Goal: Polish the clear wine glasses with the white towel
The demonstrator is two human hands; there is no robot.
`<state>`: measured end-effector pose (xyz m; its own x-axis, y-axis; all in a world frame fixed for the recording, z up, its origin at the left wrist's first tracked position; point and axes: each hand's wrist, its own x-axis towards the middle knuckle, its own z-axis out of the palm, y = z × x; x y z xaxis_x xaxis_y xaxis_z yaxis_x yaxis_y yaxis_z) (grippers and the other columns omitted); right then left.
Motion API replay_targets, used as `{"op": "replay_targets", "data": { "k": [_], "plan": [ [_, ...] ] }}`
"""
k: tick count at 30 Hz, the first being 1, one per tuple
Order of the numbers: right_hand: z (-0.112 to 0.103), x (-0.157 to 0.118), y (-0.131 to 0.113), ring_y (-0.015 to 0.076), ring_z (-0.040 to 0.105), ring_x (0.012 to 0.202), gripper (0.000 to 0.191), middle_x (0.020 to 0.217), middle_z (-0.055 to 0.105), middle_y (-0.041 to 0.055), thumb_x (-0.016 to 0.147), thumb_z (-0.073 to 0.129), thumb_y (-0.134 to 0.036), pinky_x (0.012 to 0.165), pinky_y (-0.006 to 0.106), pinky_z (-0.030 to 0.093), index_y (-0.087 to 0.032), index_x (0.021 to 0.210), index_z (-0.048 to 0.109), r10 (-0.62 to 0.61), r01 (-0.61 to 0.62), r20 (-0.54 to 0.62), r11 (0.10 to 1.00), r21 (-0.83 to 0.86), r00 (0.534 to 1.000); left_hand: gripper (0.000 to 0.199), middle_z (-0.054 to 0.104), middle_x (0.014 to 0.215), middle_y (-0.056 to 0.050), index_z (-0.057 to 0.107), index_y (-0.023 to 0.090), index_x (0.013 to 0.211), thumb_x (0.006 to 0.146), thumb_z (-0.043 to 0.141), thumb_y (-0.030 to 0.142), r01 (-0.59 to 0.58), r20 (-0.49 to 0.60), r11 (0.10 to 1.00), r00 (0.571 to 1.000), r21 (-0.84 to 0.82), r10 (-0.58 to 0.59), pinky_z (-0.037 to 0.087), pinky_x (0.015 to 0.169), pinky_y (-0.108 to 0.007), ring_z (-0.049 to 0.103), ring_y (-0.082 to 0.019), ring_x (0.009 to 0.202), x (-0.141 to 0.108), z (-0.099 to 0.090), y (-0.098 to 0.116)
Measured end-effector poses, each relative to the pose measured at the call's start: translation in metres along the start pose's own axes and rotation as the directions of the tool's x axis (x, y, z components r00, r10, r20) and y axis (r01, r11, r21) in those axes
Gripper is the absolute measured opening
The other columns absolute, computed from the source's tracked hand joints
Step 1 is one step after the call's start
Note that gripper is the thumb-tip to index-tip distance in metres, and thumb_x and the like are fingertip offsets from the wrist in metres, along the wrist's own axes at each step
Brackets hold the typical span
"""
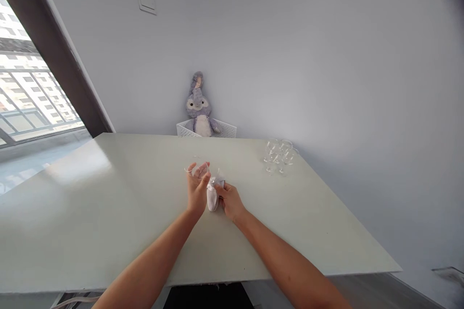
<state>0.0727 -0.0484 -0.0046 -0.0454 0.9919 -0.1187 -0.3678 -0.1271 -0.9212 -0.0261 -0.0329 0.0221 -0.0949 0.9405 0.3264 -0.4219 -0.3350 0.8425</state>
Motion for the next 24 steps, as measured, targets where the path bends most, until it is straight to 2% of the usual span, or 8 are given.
{"op": "replay_targets", "data": {
  "k": [5, 10, 13, 15, 17, 19, 21, 24],
  "plan": [
    [0.003, -0.006, 0.002, 0.0091, 0.042, 0.053, 0.035, 0.059, 0.050, -0.0013, 0.062, 0.067, -0.047, 0.052, 0.023, 0.033, -0.014, 0.069, 0.057, 0.061, -0.065, 0.162, 0.998, 0.021, 0.985, 0.044, 0.055, 0.112, -0.009, 0.030, 0.025, 0.114, 0.079, 0.056, 0.028, -0.083, -0.005, 0.995, 0.996, 0.063, 0.084, 0.035, 0.095, -0.039, 0.046, -0.020, 0.116, -0.003, 0.004, 0.002],
    [-0.003, -0.013, -0.007, 0.0072, 0.033, 0.048, 0.038, 0.052, 0.043, -0.0043, 0.066, 0.061, -0.052, 0.047, 0.022, 0.024, -0.015, 0.061, 0.054, 0.124, 0.008, 0.305, 0.918, -0.395, 0.944, 0.046, 0.055, 0.099, -0.005, 0.030, 0.025, 0.113, 0.077, 0.058, 0.028, -0.125, -0.058, 0.988, 0.990, 0.086, 0.130, 0.039, 0.091, -0.041, 0.059, -0.019, 0.098, 0.009, -0.006, 0.004],
    [-0.007, -0.020, -0.020, 0.0090, 0.039, 0.053, 0.041, 0.062, 0.050, -0.0016, 0.072, 0.055, -0.053, 0.051, 0.023, 0.028, -0.016, 0.056, 0.054, 0.021, 0.284, 0.404, 0.677, -0.678, 0.914, 0.048, 0.055, 0.100, -0.006, 0.029, 0.026, 0.116, 0.077, 0.058, 0.028, -0.183, -0.099, 0.962, 0.974, 0.201, 0.205, 0.041, 0.088, -0.039, 0.059, -0.018, 0.097, 0.018, -0.015, 0.009],
    [-0.010, -0.023, -0.029, 0.0129, 0.048, 0.066, 0.039, 0.078, 0.055, 0.0019, 0.077, 0.049, -0.052, 0.059, 0.025, 0.033, -0.018, 0.061, 0.059, -0.223, 0.415, 0.350, 0.450, -0.791, 0.910, 0.050, 0.056, 0.103, -0.007, 0.027, 0.025, 0.118, 0.078, 0.056, 0.027, -0.229, -0.089, 0.924, 0.960, 0.307, 0.267, 0.041, 0.087, -0.038, 0.057, -0.019, 0.100, 0.020, -0.019, 0.010],
    [-0.013, -0.023, -0.036, 0.0156, 0.050, 0.077, 0.034, 0.087, 0.055, 0.0041, 0.081, 0.045, -0.049, 0.066, 0.026, 0.035, -0.021, 0.077, 0.064, -0.456, 0.411, 0.241, 0.323, -0.853, 0.857, 0.052, 0.057, 0.105, -0.009, 0.026, 0.024, 0.121, 0.078, 0.055, 0.027, -0.277, -0.014, 0.857, 0.949, 0.435, 0.314, 0.040, 0.088, -0.040, 0.054, -0.019, 0.103, 0.016, -0.019, 0.009],
    [-0.014, -0.022, -0.039, 0.0142, 0.050, 0.072, 0.032, 0.086, 0.055, 0.0038, 0.080, 0.047, -0.048, 0.064, 0.026, 0.037, -0.022, 0.092, 0.062, -0.541, 0.406, 0.170, 0.354, -0.843, 0.824, 0.053, 0.058, 0.108, -0.009, 0.026, 0.024, 0.124, 0.078, 0.053, 0.025, -0.326, 0.125, 0.774, 0.943, 0.543, 0.310, 0.039, 0.090, -0.041, 0.053, -0.019, 0.104, 0.008, -0.015, 0.004],
    [-0.014, -0.020, -0.037, 0.0119, 0.049, 0.064, 0.035, 0.086, 0.055, 0.0021, 0.076, 0.054, -0.046, 0.059, 0.024, 0.039, -0.023, 0.101, 0.058, -0.524, 0.451, 0.168, 0.477, -0.754, 0.835, 0.056, 0.057, 0.112, -0.009, 0.024, 0.024, 0.128, 0.079, 0.050, 0.023, -0.367, 0.282, 0.724, 0.928, 0.584, 0.243, 0.041, 0.087, -0.040, 0.054, -0.019, 0.101, -0.003, -0.009, -0.002],
    [-0.009, -0.018, -0.029, 0.0134, 0.054, 0.072, 0.034, 0.091, 0.058, 0.0018, 0.071, 0.060, -0.040, 0.063, 0.024, 0.042, -0.022, 0.100, 0.057, -0.484, 0.487, 0.168, 0.669, -0.561, 0.859, 0.063, 0.055, 0.118, -0.008, 0.015, 0.026, 0.133, 0.079, 0.046, 0.019, -0.409, 0.426, 0.707, 0.889, 0.577, 0.166, 0.043, 0.085, -0.037, 0.055, -0.018, 0.101, -0.013, -0.003, -0.011]
  ]
}}
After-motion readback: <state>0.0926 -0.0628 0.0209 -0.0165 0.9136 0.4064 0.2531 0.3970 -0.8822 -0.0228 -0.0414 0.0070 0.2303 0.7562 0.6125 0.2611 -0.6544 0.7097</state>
